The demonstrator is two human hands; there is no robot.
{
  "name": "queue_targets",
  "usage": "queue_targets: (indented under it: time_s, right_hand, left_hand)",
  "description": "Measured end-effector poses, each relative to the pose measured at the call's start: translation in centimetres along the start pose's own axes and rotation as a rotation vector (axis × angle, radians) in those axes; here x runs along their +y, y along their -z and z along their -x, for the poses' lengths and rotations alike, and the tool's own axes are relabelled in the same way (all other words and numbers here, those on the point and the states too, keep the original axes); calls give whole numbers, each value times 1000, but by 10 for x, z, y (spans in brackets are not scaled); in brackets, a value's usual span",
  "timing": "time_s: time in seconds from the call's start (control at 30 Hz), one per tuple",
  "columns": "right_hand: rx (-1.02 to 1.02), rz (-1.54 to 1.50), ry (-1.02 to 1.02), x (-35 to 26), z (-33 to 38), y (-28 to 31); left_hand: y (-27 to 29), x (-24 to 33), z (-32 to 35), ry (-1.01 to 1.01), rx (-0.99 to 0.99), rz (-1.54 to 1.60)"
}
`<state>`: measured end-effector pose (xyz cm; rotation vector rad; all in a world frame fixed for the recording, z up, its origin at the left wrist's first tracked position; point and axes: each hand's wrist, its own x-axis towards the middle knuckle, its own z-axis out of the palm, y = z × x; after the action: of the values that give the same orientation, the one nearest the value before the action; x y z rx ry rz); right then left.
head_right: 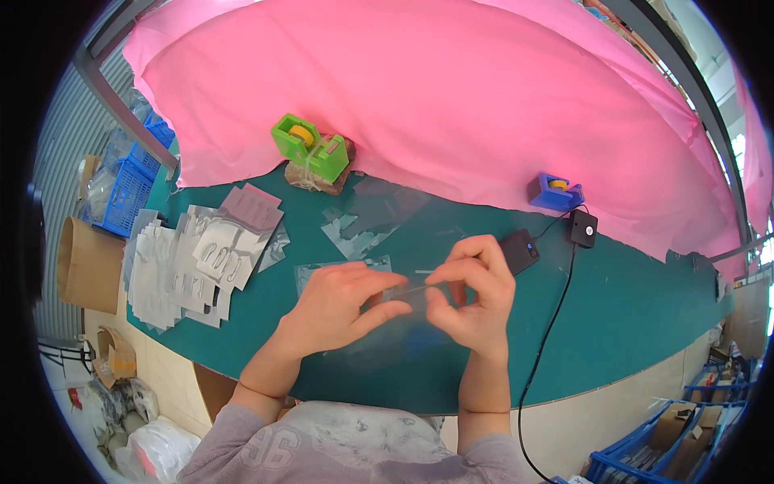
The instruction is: Manually counting and packaging small plastic components into individual clear plastic bags.
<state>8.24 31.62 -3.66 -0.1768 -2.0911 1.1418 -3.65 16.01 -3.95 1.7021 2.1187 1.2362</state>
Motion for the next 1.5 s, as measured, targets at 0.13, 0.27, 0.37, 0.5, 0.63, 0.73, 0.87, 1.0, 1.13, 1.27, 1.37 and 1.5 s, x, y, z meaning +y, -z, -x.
queue_targets:
  time_s: [0.13,0.27,0.37,0.5,0.63,0.73,0.87,1.0,1.13,1.27,1.37,1.5]
  right_hand:
    - [-16,10,-25,2,-1,2]
    - [4,-3,-67,2,0,6]
    - [44,-12,-68,4,-2,9]
    - [41,0,-5,9,-3,12]
    - [51,-4,-111,3,-2,20]
    - [53,-11,-127,3,-3,22]
    - [85,-20,-118,4,-1,26]
    - [105,-22,-111,5,-2,31]
    - [109,-29,-86,8,-1,33]
    - [126,-37,-87,10,-1,35]
    - [117,-34,-74,11,-1,35]
    - [162,-78,-70,17,0,43]
  left_hand:
    - [-6,-6,2,10,-105,-16]
    - [-5,-2,-2,45,-93,27]
    - [-9,-2,-2,58,-67,45]
    - [-15,-8,0,-26,-171,10]
    - [-11,-8,-3,-14,-60,82]
    - [-14,-10,0,4,-103,61]
    - [-5,-5,-4,37,-76,57]
    - [-3,-12,0,32,-138,26]
    - [-1,-7,-2,28,-126,-6]
    - [-1,-16,2,23,-172,3]
    - [2,-12,2,17,-199,-17]
    - [12,-12,0,93,-133,-41]
